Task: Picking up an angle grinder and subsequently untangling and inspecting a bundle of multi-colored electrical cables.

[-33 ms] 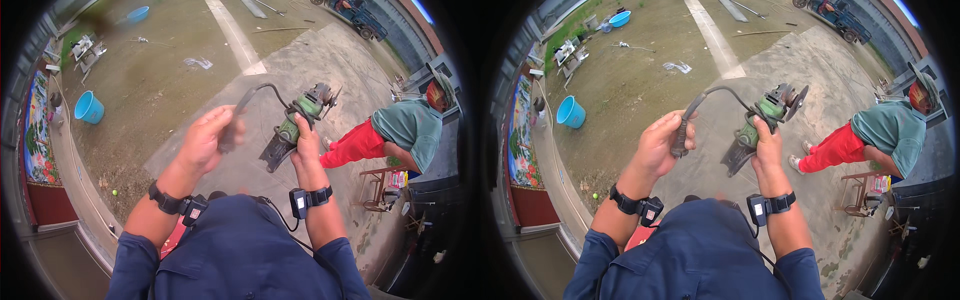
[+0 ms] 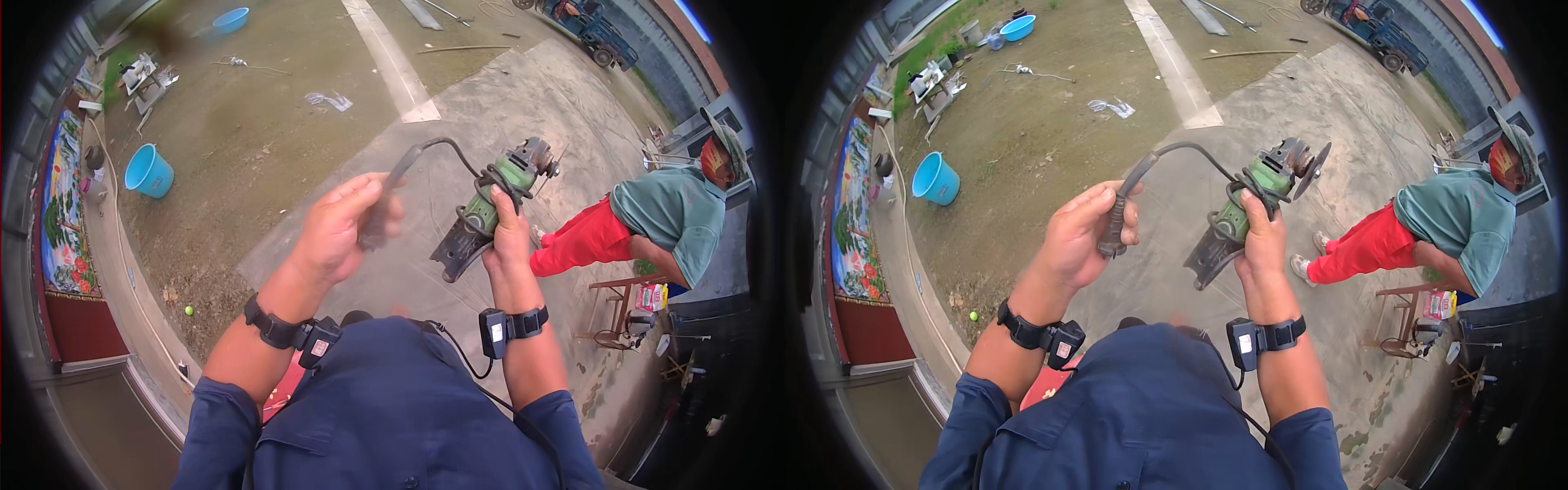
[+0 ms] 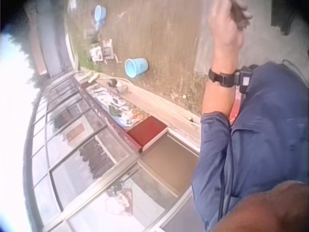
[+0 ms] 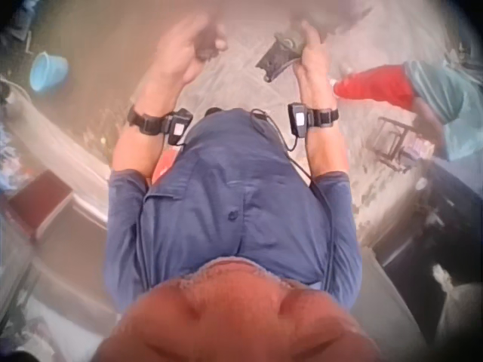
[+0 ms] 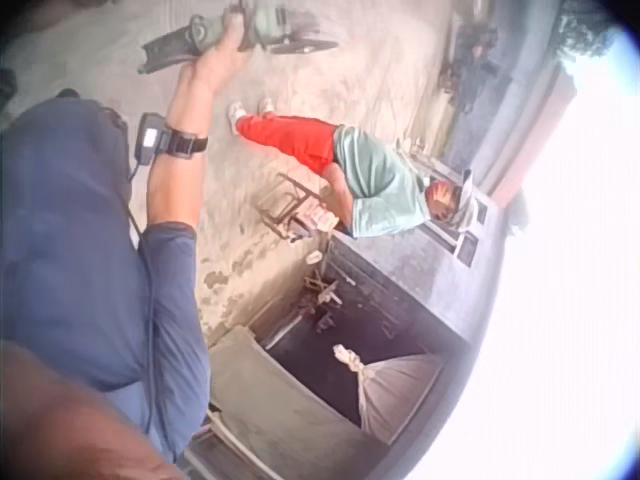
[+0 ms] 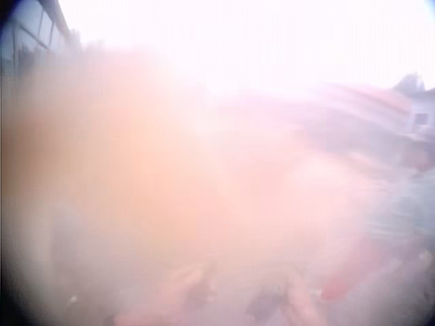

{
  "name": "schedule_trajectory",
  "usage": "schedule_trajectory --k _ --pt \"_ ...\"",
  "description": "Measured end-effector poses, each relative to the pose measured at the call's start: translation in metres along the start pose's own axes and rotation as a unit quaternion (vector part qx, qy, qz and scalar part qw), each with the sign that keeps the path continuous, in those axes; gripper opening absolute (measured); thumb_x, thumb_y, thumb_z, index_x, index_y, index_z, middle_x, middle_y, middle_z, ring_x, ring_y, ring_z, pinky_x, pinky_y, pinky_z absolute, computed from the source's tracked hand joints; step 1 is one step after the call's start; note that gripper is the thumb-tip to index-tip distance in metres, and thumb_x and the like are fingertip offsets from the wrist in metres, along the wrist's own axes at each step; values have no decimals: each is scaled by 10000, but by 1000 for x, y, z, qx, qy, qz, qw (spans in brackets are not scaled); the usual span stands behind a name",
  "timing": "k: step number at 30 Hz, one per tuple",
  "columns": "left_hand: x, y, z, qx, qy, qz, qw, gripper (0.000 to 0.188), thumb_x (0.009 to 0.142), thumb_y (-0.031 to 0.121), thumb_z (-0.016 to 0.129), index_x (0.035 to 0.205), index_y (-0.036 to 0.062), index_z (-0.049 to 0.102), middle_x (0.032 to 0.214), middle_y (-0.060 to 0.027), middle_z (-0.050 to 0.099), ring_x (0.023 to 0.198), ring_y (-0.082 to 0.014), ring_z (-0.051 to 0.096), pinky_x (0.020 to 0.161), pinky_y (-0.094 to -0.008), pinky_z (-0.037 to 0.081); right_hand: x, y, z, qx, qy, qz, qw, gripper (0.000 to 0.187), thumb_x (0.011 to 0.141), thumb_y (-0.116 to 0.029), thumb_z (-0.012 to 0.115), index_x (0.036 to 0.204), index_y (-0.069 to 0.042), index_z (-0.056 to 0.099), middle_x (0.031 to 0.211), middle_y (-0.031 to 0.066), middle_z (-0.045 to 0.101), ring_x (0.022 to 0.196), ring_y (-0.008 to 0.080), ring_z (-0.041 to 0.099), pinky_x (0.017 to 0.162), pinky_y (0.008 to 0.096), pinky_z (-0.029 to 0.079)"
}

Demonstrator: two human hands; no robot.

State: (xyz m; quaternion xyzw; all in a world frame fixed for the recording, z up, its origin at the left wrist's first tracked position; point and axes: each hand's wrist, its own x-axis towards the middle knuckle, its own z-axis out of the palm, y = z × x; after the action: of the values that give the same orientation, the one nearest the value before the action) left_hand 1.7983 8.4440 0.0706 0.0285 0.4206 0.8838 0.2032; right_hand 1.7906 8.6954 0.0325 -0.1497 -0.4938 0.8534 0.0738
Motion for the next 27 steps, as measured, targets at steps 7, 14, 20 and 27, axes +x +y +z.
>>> schedule_trajectory --k 7,14,20,27 --pt "-5 -8 -12 -23 19 -30 999 322 982 163 479 1246 -17 510 921 -118 643 760 -197 624 727 -327 507 5 -23 -13 -16 -5 -24 1000 333 900 -253 665 1131 -27 585 937 67 644 771 189 648 753 393 582" --pt "-12 -8 -27 92 21 -49 994 280 946 178 575 1170 10 571 901 -80 653 720 -133 623 664 -262 504 5 -43 -15 -21 -61 -58 996 387 919 -273 625 1190 -4 558 963 95 648 804 199 656 769 371 569" --pt "-15 -13 -50 150 6 -58 987 221 963 221 568 1081 39 608 808 -13 625 671 -78 577 627 -213 470 4 -53 -18 1 -115 -79 990 461 926 -278 605 1262 23 507 1043 156 647 894 248 673 851 401 553" --pt "-17 -27 -73 311 26 -58 948 227 964 266 571 1048 55 589 848 -11 633 746 -73 579 612 -229 435 -12 -59 -6 98 -140 -33 985 549 888 -368 629 1260 18 511 1073 197 640 924 294 673 844 415 565"
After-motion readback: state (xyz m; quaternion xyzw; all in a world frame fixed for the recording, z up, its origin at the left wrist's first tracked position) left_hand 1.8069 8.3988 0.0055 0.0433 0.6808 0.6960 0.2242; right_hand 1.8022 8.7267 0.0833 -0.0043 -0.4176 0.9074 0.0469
